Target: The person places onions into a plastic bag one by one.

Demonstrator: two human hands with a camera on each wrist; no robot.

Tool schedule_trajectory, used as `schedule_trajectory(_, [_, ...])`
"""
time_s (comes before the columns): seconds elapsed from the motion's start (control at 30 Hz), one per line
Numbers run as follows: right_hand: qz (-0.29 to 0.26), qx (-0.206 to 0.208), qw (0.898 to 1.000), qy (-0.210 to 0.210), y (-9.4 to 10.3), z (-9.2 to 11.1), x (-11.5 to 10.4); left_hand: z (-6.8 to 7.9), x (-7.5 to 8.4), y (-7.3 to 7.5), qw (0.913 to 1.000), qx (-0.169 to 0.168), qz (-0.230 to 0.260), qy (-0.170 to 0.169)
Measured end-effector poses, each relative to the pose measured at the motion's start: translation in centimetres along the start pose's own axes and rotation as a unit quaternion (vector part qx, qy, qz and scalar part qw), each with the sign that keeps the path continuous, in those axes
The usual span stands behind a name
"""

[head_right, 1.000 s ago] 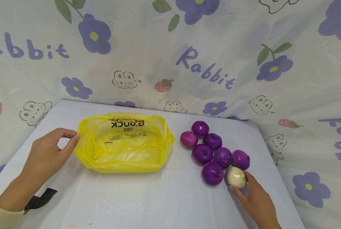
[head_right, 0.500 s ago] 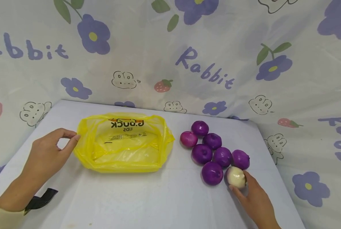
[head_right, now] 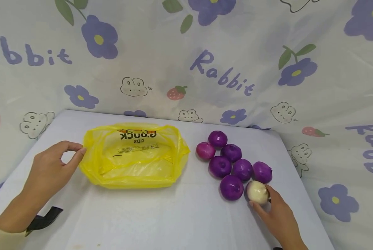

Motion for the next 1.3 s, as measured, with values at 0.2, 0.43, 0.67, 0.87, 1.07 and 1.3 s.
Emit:
schedule_trajectory(0.2, [-0.008,0.016,1.0,0.018,0.2,0.0,0.0,0.1,0.0,0.0,1.0,0.0,0.007,-0.001])
schedule_trajectory(0.43, [-0.033,0.048,0.997,0.041,0.9,-0.2,-0.6,0.1,0.1,-0.2,0.9999,-0.002,0.005,-0.01])
schedule_trajectory(0.67, [-0.032,0.044,0.997,0.053,1.2,-0.5,-1.3,0.2,0.2,-0.2,0.9999,-0.002,0.005,-0.01])
schedule_trajectory(0.87, [-0.016,0.036,0.998,0.047,1.3,-0.7,-1.7,0.2,0.1,-0.1,1.0,-0.003,0.004,-0.008])
schedule_trajectory(1.07, [-0.014,0.031,0.999,0.041,1.2,-0.8,-1.8,0.3,0.0,-0.1,0.9999,-0.004,0.009,-0.01])
schedule_trajectory(1.3, [-0.019,0.054,0.996,0.062,1.7,-1.1,-2.3,0.4,-0.3,-0.2,0.9999,-0.013,0.01,-0.001])
Point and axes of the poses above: each hand's wrist, its own z-axis away from the middle knuckle, its own y-axis out of the back of the hand, x = y × z, the point moved 9 cm from there along -z, towards the middle knuckle, and after that the axes turned 15 degrees about y, right-handed, at the moved point
